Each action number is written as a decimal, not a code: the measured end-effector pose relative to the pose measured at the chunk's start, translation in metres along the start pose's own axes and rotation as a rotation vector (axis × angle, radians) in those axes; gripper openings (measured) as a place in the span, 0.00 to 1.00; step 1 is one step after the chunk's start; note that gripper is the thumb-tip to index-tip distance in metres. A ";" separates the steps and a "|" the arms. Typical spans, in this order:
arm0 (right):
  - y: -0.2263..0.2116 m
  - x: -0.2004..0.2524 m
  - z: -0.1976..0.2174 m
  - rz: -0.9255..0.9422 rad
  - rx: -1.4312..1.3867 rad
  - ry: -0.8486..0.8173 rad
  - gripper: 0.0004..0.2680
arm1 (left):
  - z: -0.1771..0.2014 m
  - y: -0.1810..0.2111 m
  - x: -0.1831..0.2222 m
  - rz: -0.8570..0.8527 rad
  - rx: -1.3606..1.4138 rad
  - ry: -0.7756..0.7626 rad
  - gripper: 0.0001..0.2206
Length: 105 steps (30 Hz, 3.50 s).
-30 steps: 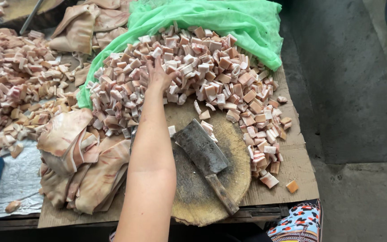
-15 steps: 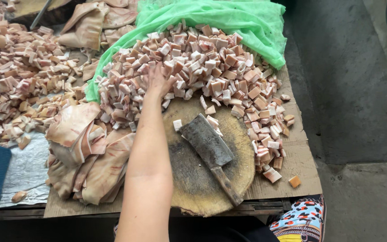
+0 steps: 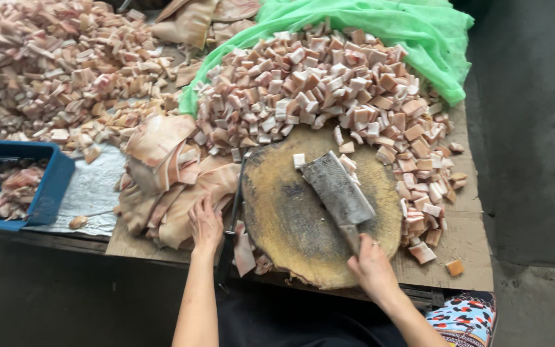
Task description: The person cuts strips of pork belly into small cubes using a cleaver on a wooden cutting board. The diced pieces accumulate on the board and are occasionally pushed aside to make room for more cutting.
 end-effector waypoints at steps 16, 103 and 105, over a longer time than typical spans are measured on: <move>0.024 0.036 0.069 -0.601 -0.832 -0.195 0.16 | -0.010 -0.098 -0.020 -0.107 -0.051 0.117 0.20; -0.091 0.005 -0.025 -0.220 -0.112 -0.245 0.14 | 0.031 0.147 0.061 -0.096 0.544 -0.088 0.13; -0.083 -0.005 -0.025 -0.230 -0.174 -0.249 0.15 | 0.027 0.158 0.060 -0.100 0.461 -0.176 0.13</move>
Point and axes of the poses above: each hand's wrist, its own x-axis away from the middle knuckle, its own z-axis out of the back of the hand, y = z × x, the point moved 2 cm from there along -x, towards the middle knuckle, and after that the axes turned 11 degrees about -x, right-handed, at the moved point
